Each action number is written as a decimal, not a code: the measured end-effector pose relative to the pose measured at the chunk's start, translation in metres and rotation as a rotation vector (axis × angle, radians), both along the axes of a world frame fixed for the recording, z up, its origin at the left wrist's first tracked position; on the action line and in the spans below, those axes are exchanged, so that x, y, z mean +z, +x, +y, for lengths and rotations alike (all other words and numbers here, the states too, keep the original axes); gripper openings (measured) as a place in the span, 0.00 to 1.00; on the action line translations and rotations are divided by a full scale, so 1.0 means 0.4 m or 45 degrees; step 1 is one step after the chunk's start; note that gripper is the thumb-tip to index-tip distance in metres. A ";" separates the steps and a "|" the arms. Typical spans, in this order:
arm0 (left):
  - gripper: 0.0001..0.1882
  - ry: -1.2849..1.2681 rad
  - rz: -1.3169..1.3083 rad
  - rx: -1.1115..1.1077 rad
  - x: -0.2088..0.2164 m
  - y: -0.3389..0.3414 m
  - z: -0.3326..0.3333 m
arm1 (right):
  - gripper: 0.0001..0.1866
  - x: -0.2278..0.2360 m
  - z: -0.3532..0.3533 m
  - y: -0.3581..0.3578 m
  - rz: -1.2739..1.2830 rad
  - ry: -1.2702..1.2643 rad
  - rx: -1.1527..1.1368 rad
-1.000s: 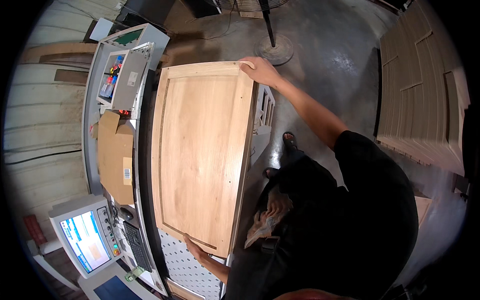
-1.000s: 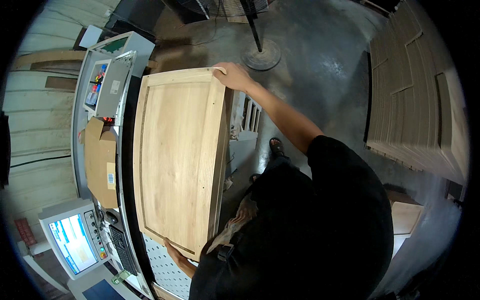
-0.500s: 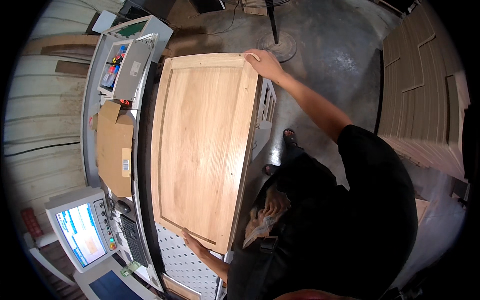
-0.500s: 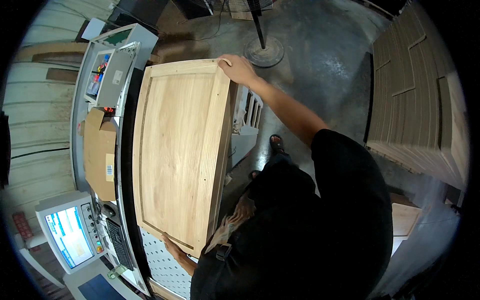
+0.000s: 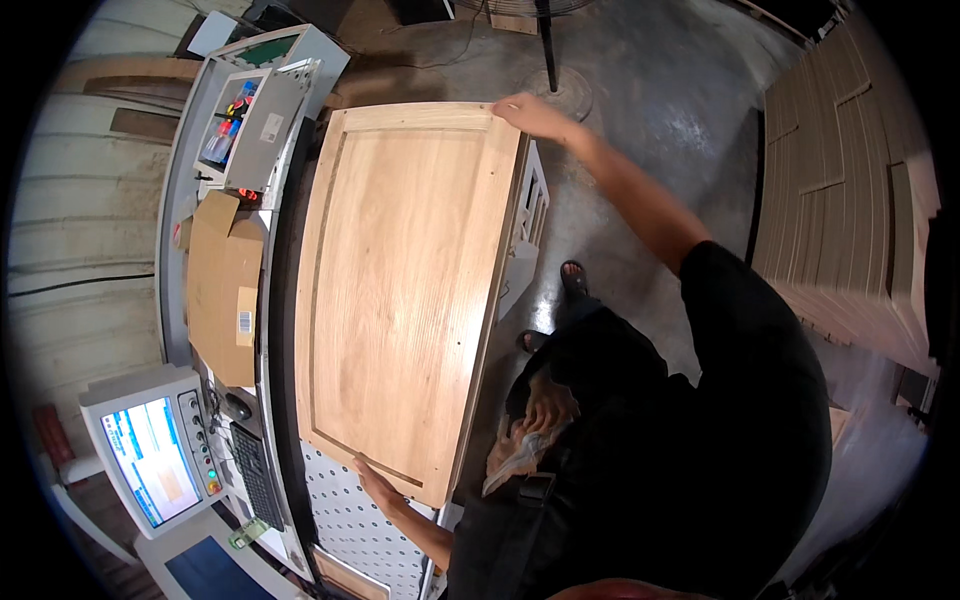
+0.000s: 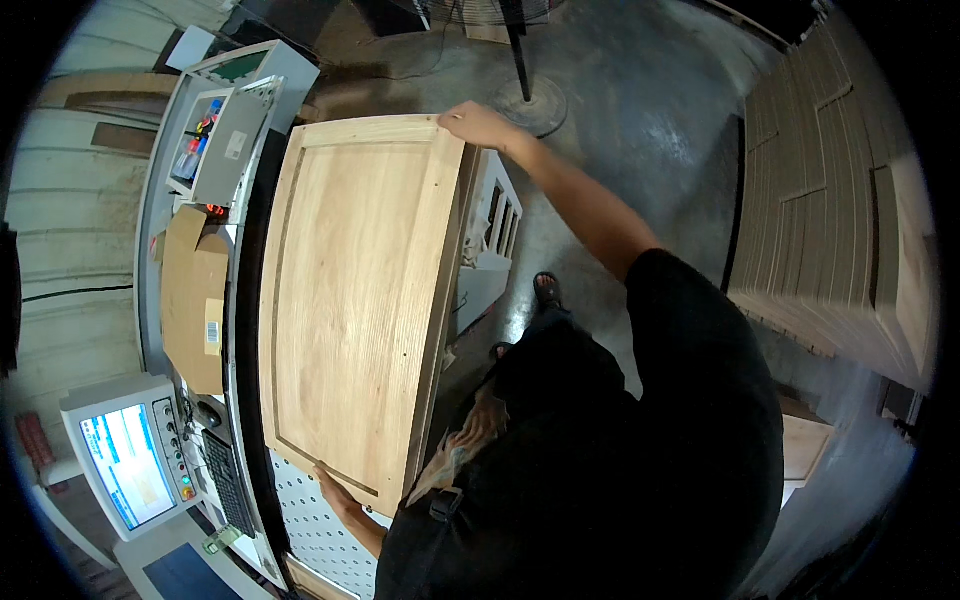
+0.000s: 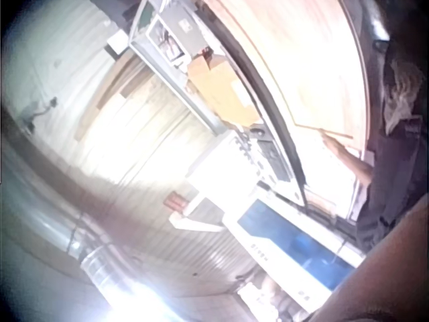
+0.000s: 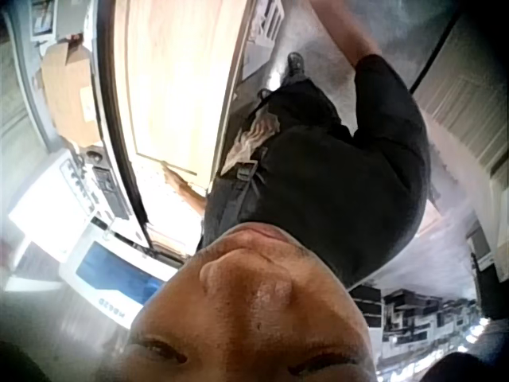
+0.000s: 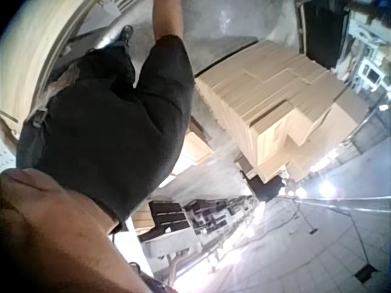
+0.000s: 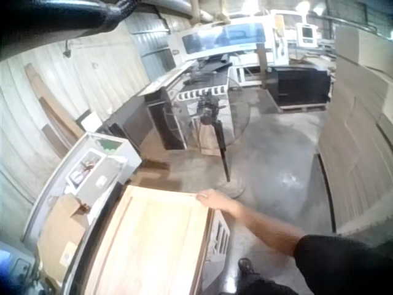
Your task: The person uses a scraper to clean excess material from the surface and edges of large black and light wood furniture panels, then moves and stacks the panels by hand.
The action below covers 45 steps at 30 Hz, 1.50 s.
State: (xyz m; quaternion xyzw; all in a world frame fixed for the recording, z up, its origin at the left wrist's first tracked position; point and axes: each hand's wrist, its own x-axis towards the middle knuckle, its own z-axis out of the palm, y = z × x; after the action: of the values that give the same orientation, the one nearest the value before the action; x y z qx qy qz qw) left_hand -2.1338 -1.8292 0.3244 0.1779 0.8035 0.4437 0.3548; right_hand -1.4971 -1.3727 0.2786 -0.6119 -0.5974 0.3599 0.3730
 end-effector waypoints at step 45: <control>0.43 0.174 -0.197 -0.243 -0.034 0.205 0.406 | 0.52 0.014 -0.087 -0.066 0.251 -0.780 0.599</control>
State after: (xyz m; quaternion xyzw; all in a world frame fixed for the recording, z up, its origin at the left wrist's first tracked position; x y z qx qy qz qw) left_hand -2.0519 -1.6669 0.3107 0.2425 0.7212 0.4740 0.4433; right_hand -1.5237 -1.4076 0.2843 -0.5037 -0.5478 0.6540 0.1362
